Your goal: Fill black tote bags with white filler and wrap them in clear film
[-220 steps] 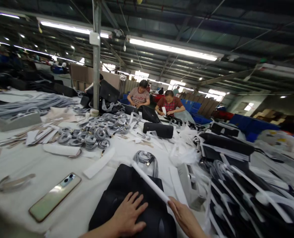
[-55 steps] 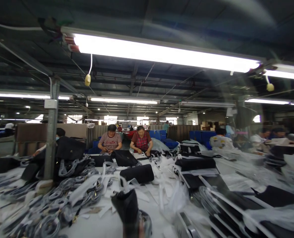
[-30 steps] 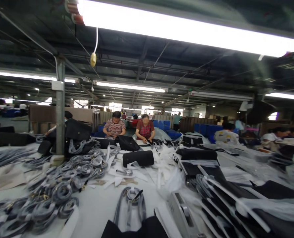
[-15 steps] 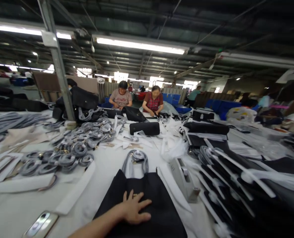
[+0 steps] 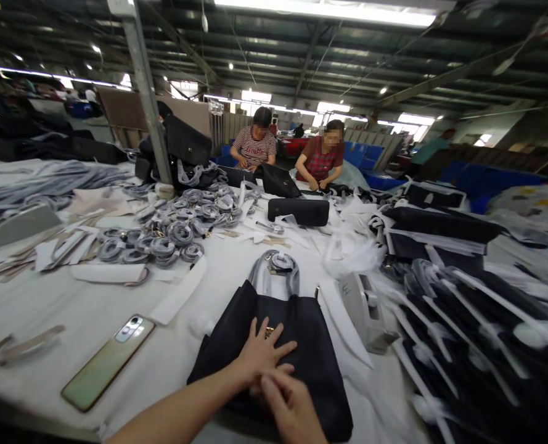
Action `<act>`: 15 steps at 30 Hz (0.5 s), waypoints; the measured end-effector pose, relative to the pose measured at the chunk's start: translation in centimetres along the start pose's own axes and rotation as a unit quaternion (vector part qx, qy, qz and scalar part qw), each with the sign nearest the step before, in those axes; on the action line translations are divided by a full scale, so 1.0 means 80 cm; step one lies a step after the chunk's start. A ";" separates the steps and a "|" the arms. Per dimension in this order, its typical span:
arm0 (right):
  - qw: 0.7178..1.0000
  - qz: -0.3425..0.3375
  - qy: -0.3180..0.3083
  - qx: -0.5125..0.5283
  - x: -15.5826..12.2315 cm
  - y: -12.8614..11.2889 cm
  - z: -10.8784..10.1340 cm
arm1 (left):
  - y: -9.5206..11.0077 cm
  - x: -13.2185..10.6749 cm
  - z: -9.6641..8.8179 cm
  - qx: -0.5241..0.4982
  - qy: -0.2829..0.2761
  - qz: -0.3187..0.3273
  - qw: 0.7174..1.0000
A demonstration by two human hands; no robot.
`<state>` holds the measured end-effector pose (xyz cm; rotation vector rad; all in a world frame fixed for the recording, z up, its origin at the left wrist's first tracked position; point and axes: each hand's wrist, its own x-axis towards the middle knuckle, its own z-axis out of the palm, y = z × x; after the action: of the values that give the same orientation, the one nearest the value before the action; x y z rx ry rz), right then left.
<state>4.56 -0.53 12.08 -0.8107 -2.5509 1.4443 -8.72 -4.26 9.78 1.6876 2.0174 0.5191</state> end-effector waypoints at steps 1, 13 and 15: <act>0.999 -0.019 0.022 -0.018 0.013 0.007 -0.010 | 0.000 0.000 -0.002 -0.024 0.005 0.006 1.000; 0.859 -0.223 0.116 -0.446 0.081 0.096 -0.008 | -0.100 -0.118 -0.078 -0.401 0.394 -0.249 0.788; 0.859 -0.217 0.122 -0.448 0.082 0.093 -0.008 | -0.118 -0.145 -0.074 -0.436 0.406 -0.313 0.740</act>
<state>2.13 6.23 5.21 -0.3697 -2.8603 -0.0338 -18.07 -17.33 10.63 0.1336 2.0824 1.7807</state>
